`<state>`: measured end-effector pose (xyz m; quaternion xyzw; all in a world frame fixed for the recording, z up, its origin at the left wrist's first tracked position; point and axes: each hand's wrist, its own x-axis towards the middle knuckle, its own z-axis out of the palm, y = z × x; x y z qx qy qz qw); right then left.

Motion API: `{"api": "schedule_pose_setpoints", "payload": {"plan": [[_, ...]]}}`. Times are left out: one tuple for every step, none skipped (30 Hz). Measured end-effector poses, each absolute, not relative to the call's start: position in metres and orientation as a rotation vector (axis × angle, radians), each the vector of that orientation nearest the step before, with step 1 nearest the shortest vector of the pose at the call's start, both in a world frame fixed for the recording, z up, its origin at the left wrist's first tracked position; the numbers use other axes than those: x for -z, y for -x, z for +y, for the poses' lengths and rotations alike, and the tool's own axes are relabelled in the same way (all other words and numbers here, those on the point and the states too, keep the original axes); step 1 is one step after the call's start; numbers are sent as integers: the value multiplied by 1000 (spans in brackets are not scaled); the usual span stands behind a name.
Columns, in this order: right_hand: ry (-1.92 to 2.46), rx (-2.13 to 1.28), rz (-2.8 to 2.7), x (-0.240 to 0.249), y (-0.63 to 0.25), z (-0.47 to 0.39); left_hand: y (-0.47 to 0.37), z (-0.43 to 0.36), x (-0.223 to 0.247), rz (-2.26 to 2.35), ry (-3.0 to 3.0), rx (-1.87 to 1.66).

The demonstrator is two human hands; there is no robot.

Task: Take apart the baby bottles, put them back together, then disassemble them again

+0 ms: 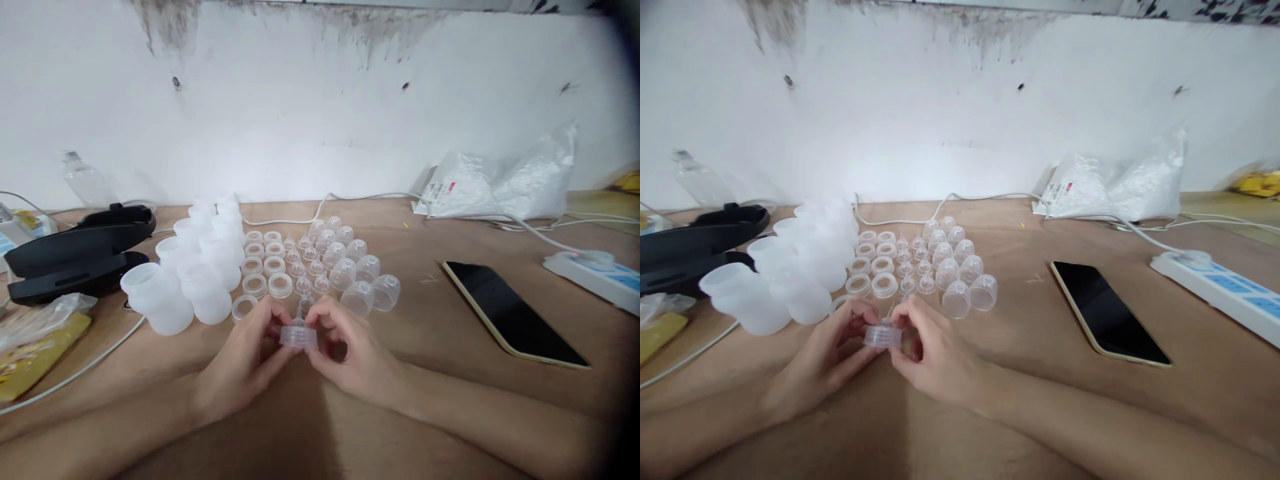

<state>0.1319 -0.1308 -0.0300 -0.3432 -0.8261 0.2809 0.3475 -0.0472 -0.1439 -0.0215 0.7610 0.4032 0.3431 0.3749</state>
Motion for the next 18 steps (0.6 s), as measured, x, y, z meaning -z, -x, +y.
{"api": "schedule_pose_setpoints", "payload": {"plan": [[885,-716,-2149,30,-133,-130,48,-143,22,1020,-1981,-887],[872,-705,-2156,30,-134,-130,49,-143,22,1018,-2028,-897],[852,-697,-2163,31,-134,-130,49,-142,22,1019,-2089,-906],[826,-691,-2167,31,-135,-130,50,-141,22,1024,-2157,-909],[799,-687,-2171,31,-135,-130,51,-141,21,1028,-2224,-896],[771,-682,-2175,32,-135,-130,52,-141,21,1030,-2283,-876],[747,-673,-2181,32,-135,-130,52,-141,20,1029,-2329,-852],[731,-660,-2189,32,-135,-130,53,-141,20,1031,-2362,-825],[721,-646,-2200,32,-135,-130,53,-141,19,1030,-2387,-803],[714,-631,-2208,32,-135,-130,53,-142,19,1030,-2404,-793],[709,-617,-2215,32,-135,-131,53,-142,19,1029,-2417,-793],[704,-601,-2217,32,-134,-131,53,-142,19,1031,-2427,-797],[701,-583,-2216,31,-134,-131,52,-142,19,1031,-2435,-799],[698,-569,-2209,31,-133,-132,52,-143,18,1030,-2440,-806],[699,-561,-2200,30,-132,-132,51,-143,18,1033,-2437,-810],[703,-560,-2187,30,-132,-133,50,-143,17,1040,-2423,-812],[714,-566,-2171,30,-131,-133,49,-144,17,1055,-2393,-818],[731,-577,-2147,30,-130,-134,47,-144,17,1082,-2347,-830]]}}
